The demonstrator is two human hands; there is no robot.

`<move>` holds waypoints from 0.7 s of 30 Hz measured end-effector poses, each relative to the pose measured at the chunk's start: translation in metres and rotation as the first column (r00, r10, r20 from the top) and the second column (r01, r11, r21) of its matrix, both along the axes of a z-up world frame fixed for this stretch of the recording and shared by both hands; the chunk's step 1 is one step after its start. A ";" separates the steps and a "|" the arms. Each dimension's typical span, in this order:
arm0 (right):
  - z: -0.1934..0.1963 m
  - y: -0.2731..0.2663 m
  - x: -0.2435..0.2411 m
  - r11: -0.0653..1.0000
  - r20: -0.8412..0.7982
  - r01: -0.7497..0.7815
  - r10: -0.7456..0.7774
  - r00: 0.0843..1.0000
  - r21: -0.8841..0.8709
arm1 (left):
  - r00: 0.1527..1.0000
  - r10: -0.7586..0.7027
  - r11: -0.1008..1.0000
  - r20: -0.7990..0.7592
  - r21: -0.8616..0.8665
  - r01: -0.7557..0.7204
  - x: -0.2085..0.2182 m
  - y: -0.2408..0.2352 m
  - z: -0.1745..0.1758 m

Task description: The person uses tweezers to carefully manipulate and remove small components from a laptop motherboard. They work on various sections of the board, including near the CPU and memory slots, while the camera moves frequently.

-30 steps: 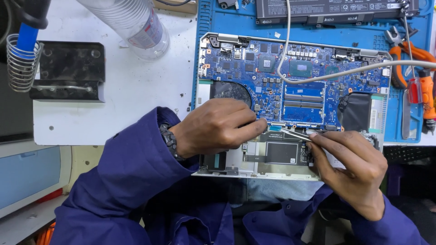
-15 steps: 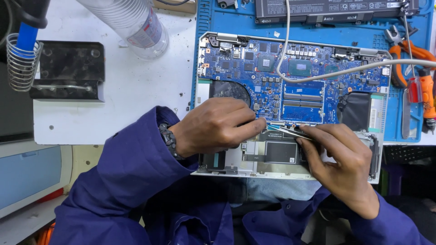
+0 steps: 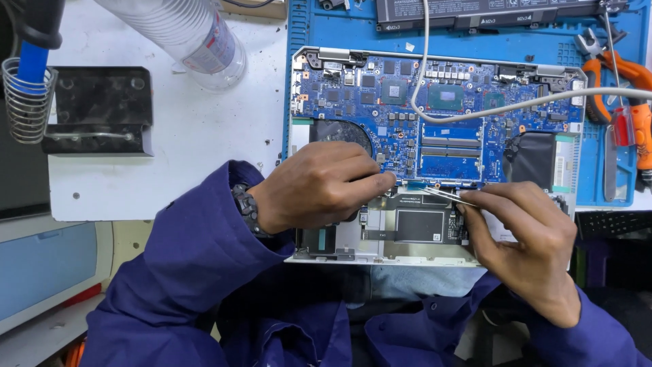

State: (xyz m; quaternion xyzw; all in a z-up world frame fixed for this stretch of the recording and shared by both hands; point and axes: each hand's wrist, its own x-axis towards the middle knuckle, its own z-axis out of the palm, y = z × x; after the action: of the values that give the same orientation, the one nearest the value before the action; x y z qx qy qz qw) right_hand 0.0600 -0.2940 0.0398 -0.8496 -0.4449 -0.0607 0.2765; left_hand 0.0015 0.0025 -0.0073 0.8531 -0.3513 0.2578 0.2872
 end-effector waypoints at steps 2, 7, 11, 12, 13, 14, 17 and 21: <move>0.007 -0.006 -0.002 1.000 0.037 -0.013 0.014 0.999 -0.021 | 1.000 -0.019 1.000 -0.016 -0.018 0.018 0.002 0.002 0.002; 0.025 -0.023 -0.016 0.991 0.067 0.074 -0.067 0.996 -0.108 | 1.000 -0.028 1.000 -0.015 0.005 0.028 0.001 0.002 0.002; 0.019 0.013 -0.031 0.999 0.053 -0.017 0.019 0.998 -0.028 | 1.000 -0.029 1.000 -0.008 -0.003 0.029 0.001 0.001 0.004; 0.014 0.015 -0.033 0.998 0.111 -0.025 0.031 0.993 -0.057 | 0.999 -0.032 0.999 -0.003 -0.011 0.032 0.001 0.002 0.004; 0.010 0.018 -0.033 0.996 0.166 -0.039 0.053 0.985 -0.086 | 1.000 -0.028 0.999 -0.001 -0.018 0.028 0.000 0.002 0.005; 0.008 0.016 -0.035 0.995 0.164 -0.041 0.055 0.985 -0.089 | 1.000 -0.026 0.999 -0.002 -0.021 0.026 0.000 0.001 0.005; 0.005 0.017 -0.036 0.986 0.276 -0.028 0.072 0.958 -0.162 | 1.000 -0.021 1.000 -0.007 -0.016 0.020 0.000 0.002 0.006; 0.003 0.021 -0.042 0.984 0.458 0.013 0.071 0.886 -0.177 | 1.000 -0.006 1.000 -0.004 -0.002 0.006 0.000 0.001 0.005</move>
State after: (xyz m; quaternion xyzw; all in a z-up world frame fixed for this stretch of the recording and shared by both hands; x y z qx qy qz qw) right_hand 0.0184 -0.2726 0.0430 -0.8248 -0.5143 -0.2178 0.0876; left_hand 0.0013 0.0038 -0.0023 0.8522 -0.3533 0.2554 0.2894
